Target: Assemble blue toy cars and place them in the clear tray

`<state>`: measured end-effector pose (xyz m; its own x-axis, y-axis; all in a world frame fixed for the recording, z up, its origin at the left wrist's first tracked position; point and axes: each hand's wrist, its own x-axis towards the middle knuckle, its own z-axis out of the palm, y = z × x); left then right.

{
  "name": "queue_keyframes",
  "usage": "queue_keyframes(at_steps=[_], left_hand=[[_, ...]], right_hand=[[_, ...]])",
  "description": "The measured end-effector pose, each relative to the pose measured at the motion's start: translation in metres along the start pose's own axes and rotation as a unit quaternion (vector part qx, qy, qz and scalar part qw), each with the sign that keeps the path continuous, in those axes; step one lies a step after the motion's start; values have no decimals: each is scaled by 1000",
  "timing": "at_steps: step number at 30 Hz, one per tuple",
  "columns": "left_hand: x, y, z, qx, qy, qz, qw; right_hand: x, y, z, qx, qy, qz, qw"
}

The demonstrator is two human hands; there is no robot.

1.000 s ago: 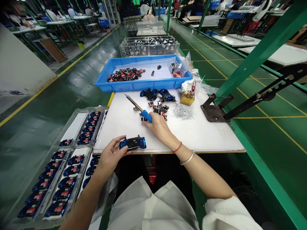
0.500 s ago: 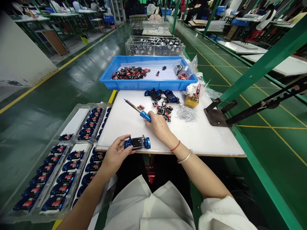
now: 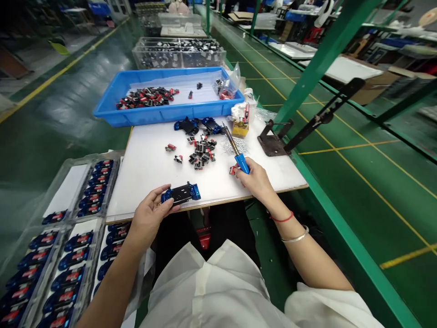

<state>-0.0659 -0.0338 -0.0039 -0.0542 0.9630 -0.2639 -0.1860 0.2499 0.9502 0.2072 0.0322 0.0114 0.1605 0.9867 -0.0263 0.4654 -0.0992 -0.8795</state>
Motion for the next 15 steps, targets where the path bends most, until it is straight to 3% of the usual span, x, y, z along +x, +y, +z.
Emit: queue_keyframes(at_steps=[2,6,11,15], left_hand=[[4,1,6,3,-15,-9,1000],[9,3,19,23,-42,-20,999],[13,7,32,47,-64,-31,996],[16,10,42,41,-69,-49,996]], right_hand=[[-2,15,-13,-36,21,7,999],[-7,31,-27,-63,-9,-25,998],[-5,37,-32,-49,-8,-68,996],[0,37,-39,-72,-54,-109,990]])
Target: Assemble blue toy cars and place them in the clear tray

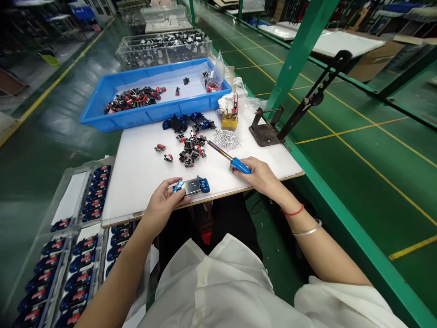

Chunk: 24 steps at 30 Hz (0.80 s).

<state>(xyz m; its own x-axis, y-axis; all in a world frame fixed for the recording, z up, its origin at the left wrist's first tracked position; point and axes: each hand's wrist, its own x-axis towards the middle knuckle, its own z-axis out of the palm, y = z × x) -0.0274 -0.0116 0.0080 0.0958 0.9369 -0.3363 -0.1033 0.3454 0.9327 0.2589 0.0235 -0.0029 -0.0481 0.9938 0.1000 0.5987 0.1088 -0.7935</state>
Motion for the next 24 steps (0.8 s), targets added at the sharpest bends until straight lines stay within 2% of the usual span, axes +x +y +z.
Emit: queue_keyframes(at_steps=[4,7,12,18,24], left_hand=[[6,6,8,-4,-21,-13,1000],[13,8,13,-3,-35,4,999],[27,2,21,-5,-50,31,998],[36,-5,31,-13,-62,26,998],[34,-1,36,-16,-66,24,997]], right_hand=[[1,2,-10,-14,-36,-2,999],[0,6,-14,-21,-49,-1,999],[0,9,-12,-24,-27,-11,999],[-4,-13,0,86,-3,-7,996],[-1,-35,26,91,-19,-92,991]])
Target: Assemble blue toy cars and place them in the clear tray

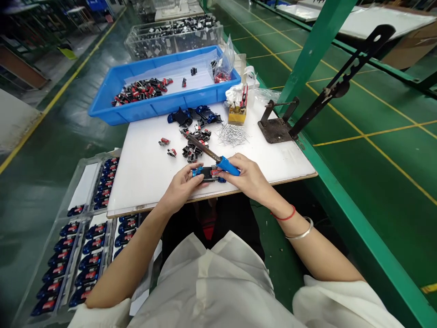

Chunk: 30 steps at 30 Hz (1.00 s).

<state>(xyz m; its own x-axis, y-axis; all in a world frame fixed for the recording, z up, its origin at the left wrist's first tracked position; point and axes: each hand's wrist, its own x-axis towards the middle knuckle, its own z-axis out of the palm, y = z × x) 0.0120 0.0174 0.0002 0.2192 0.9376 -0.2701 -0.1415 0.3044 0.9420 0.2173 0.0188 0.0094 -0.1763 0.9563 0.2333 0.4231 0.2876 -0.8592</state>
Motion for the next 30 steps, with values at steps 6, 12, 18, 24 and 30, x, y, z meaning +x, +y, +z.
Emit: queue_keyframes(at_steps=[6,12,18,24,30], left_hand=[[-4,-6,-2,-6,-19,30,999],[-6,-22,-5,43,-35,104,993],[-15,-24,2,88,-23,127,988],[-19,-24,7,110,-19,137,984],[-20,-24,9,100,-23,140,985]], right_hand=[[1,3,14,-13,-13,-12,1000],[-8,4,13,-19,-3,-11,1000],[-16,7,12,-38,22,-9,999],[-19,9,10,-58,32,-29,997],[-21,14,11,-46,42,-59,996]])
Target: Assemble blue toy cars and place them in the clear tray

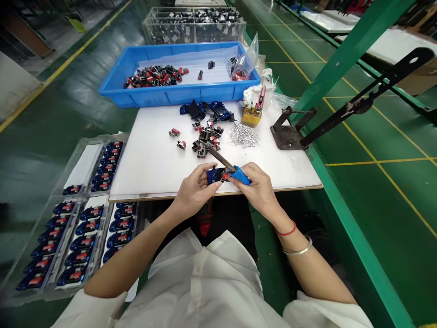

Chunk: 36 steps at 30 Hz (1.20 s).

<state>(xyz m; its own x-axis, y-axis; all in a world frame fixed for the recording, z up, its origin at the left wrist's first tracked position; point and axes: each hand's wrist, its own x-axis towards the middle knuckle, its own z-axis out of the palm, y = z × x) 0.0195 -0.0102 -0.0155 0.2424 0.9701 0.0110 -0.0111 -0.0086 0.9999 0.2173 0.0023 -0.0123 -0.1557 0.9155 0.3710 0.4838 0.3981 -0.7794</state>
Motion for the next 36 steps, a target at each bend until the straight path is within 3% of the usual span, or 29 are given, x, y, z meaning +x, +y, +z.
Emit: queue_keyframes(at_steps=[11,16,26,31,36], left_hand=[[-1,0,0,16,-1,21,1000],[1,2,-1,-7,0,-3,1000],[4,21,-25,-153,-19,-75,985],[4,18,-31,-50,-17,-25,998],[5,18,-39,-16,-45,8,999]], right_hand=[[-2,0,2,-5,17,-20,1000],[0,-3,3,12,7,-2,1000],[18,-20,3,111,-56,74,990],[23,-36,2,165,-96,133,973],[25,-45,2,213,-156,213,941]])
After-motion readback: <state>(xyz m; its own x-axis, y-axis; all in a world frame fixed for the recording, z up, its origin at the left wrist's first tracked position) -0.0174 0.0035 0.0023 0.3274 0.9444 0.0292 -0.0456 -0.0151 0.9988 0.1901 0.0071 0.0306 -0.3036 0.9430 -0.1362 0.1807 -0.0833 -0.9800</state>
